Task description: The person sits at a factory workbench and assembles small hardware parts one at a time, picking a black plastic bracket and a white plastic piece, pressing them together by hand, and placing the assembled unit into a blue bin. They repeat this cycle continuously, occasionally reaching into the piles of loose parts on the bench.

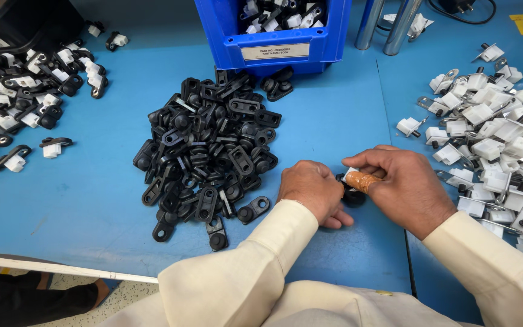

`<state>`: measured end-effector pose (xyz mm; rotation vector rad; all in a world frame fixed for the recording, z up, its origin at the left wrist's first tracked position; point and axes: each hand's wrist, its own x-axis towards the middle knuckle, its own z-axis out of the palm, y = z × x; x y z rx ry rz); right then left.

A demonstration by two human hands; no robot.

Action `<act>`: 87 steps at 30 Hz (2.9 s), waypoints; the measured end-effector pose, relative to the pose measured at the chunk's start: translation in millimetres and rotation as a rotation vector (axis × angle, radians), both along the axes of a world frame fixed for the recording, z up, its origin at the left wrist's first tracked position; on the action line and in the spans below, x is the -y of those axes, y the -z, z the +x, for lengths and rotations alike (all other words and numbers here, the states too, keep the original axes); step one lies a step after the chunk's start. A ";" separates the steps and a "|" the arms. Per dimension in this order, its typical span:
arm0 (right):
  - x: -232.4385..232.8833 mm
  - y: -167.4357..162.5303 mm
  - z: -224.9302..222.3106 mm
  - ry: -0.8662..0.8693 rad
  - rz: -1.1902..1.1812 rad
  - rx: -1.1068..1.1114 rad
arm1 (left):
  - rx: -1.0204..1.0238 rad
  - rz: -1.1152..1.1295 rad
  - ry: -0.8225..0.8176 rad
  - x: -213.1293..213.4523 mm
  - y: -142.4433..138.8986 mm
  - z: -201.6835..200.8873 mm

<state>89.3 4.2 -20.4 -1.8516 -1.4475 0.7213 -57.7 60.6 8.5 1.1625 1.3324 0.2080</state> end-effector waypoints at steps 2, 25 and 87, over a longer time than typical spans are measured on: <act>1.0 -6.1 -4.7 -0.027 0.025 0.140 | -0.048 0.023 0.011 0.6 -3.1 -0.5; 3.3 -12.4 -8.5 0.213 -0.262 -0.183 | 0.036 0.211 0.092 15.6 6.1 -2.8; 26.0 15.4 39.1 0.295 -0.326 -1.003 | 0.630 0.085 0.114 13.4 21.4 -5.3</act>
